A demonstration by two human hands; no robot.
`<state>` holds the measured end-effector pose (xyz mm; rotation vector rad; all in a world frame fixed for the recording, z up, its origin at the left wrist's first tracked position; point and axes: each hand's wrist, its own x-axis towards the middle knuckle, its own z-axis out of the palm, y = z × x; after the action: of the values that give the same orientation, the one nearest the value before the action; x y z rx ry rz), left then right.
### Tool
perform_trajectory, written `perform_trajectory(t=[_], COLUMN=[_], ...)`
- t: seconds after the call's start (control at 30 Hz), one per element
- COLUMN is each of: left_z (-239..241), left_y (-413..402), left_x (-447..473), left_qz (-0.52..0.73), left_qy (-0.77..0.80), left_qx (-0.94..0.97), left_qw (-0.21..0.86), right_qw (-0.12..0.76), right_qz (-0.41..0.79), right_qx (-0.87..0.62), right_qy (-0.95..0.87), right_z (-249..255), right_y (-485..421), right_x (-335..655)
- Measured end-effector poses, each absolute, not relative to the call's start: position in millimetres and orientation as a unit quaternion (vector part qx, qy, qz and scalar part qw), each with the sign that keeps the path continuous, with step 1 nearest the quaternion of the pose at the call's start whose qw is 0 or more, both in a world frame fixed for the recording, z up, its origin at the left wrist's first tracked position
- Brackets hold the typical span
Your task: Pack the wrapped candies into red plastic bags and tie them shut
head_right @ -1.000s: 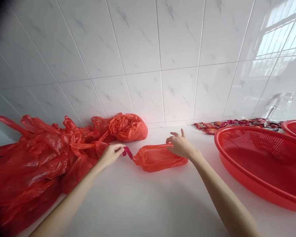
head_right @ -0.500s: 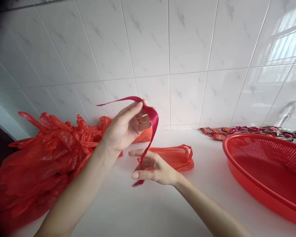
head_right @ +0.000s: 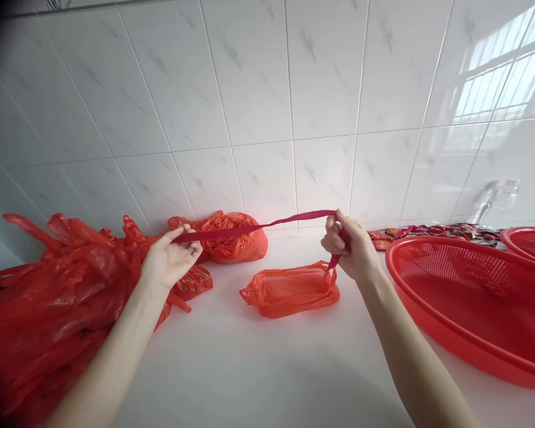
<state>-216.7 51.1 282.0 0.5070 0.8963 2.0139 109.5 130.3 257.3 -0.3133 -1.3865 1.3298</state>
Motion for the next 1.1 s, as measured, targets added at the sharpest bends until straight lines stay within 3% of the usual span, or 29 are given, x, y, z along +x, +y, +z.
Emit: perform_trajectory(t=[0.1,0.2,0.33,0.47,0.57,0.67,0.77,0.93,1.1], left_z=[266,254,245,249,262,278,288,284,276], left_y=[58,62,57,54,60,71,80,88,90], left_x=[-214,-188,-123,-82,-80,-82,-68,-27,-20], left_qz=[0.798,0.757,0.576,0.398,0.452,0.536,0.564,0.567,0.532], left_qy=[0.427,0.458,0.376,0.300,0.268,0.210,0.176,0.193,0.208], left_qx=[0.194,0.305,0.563,0.664,0.624,0.543,0.515,0.490,0.486], left_qw=[0.378,0.352,0.458,0.557,0.579,0.611,0.622,0.633,0.661], right_qw=[0.586,0.567,0.520,0.529,0.548,0.508,0.430,0.403,0.490], right_qz=[0.548,0.543,0.540,0.513,0.483,0.480,0.519,0.608,0.575], right_qx=[-0.132,-0.139,-0.143,-0.146,-0.175,-0.213,-0.237,-0.202,-0.270], right_qy=[-0.583,-0.604,-0.646,-0.661,-0.659,-0.682,-0.700,-0.654,-0.597], right_z=[264,267,267,272,274,264,242,201,190], right_y=[127,120,106,97,96,96,93,76,44], right_x=[120,119,106,113,135,152,149,127,143])
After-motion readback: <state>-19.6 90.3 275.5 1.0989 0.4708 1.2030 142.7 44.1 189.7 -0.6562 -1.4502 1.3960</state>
